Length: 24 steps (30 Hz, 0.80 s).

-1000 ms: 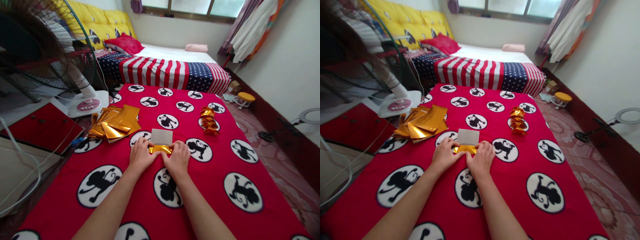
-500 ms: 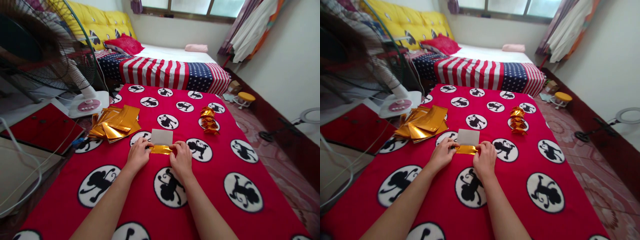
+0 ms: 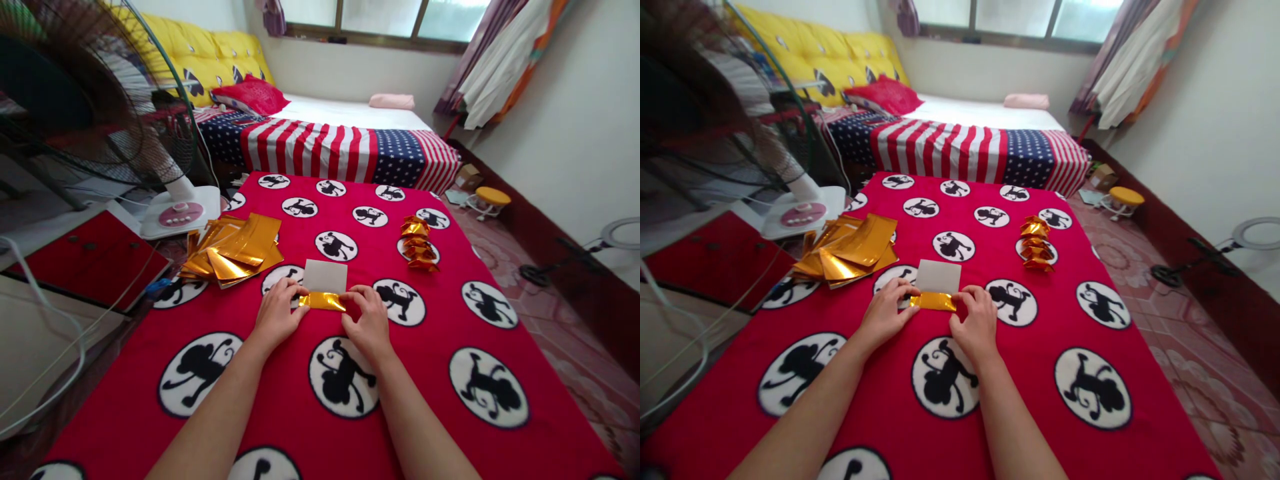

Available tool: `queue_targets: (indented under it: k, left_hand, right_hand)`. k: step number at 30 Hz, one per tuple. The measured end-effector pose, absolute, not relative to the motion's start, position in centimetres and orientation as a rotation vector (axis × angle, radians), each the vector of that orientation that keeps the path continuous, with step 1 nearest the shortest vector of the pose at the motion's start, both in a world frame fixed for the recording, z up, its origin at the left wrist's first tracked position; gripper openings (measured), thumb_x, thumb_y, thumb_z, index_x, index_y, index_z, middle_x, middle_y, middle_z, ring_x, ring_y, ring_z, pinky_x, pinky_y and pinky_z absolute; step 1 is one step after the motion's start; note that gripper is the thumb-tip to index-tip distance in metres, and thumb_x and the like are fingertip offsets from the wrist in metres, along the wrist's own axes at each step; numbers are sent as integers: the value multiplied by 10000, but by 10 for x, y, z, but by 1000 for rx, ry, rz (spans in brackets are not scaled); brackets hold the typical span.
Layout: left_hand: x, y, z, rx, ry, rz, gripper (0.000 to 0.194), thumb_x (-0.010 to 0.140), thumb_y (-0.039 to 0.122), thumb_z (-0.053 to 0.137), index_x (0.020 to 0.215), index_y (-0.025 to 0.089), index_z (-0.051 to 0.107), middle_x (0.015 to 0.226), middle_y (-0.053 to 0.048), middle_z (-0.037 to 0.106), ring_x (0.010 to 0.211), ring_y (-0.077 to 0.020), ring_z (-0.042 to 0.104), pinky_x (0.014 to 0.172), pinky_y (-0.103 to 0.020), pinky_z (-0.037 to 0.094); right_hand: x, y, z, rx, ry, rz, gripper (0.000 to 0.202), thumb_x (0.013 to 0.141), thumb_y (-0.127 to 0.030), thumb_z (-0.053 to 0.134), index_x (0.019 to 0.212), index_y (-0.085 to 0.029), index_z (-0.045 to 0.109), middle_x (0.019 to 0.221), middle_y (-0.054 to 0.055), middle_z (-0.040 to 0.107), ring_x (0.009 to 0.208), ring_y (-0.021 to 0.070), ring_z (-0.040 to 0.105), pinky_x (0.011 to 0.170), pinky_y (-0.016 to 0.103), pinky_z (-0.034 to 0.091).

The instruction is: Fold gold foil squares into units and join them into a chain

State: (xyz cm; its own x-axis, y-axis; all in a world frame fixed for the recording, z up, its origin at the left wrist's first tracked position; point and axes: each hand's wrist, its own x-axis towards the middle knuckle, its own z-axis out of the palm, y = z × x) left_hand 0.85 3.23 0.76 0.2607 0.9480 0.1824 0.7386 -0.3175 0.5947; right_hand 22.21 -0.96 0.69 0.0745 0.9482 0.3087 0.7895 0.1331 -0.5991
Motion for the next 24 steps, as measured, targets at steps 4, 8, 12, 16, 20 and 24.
queue_targets:
  k: [4,8,12,16,20,24]
  left_hand:
    - [8,36,-1,2112,1511,891,195,778,215,672,972,231,694,1037,-44,615,985,-222,609,871,-359,505]
    - [11,39,-6,2071,1517,1110,154,756,166,697,898,225,695,981,-34,613,955,-203,607,880,-345,507]
    - [12,38,-5,2111,1484,1168,147,764,141,685,886,223,695,956,-32,601,945,-195,599,887,-348,506]
    - [13,37,-1,2133,1483,1172,245,763,132,673,982,241,692,1067,-49,590,1056,-215,576,966,-370,477]
    - [13,38,0,2104,1516,1136,482,758,130,657,1223,242,596,1208,-70,588,1165,-232,542,1038,-383,435]
    - [11,42,-6,2100,1534,1084,461,753,141,660,1204,221,606,1174,-73,645,1129,-246,569,1022,-409,441]
  right_hand:
    - [222,-10,5,-1669,-1750,273,280,722,-150,609,964,-249,709,1061,40,612,1018,234,539,901,388,419]
    - [219,-11,7,-1676,-1771,231,231,794,-210,635,1003,-265,718,1055,44,610,1023,233,534,889,386,417]
    - [218,-11,7,-1681,-1782,208,217,823,-262,664,1034,-271,718,1051,48,611,1023,235,526,881,384,412]
    - [218,-9,5,-1659,-1764,200,170,859,-282,637,1003,-266,725,1032,47,618,993,223,530,866,378,411]
    - [219,-9,4,-1631,-1743,221,143,861,-241,609,940,-252,728,1026,47,624,990,218,541,884,378,414]
    - [219,-10,6,-1620,-1709,260,211,809,-163,582,969,-242,696,1062,54,630,1024,229,550,914,390,417]
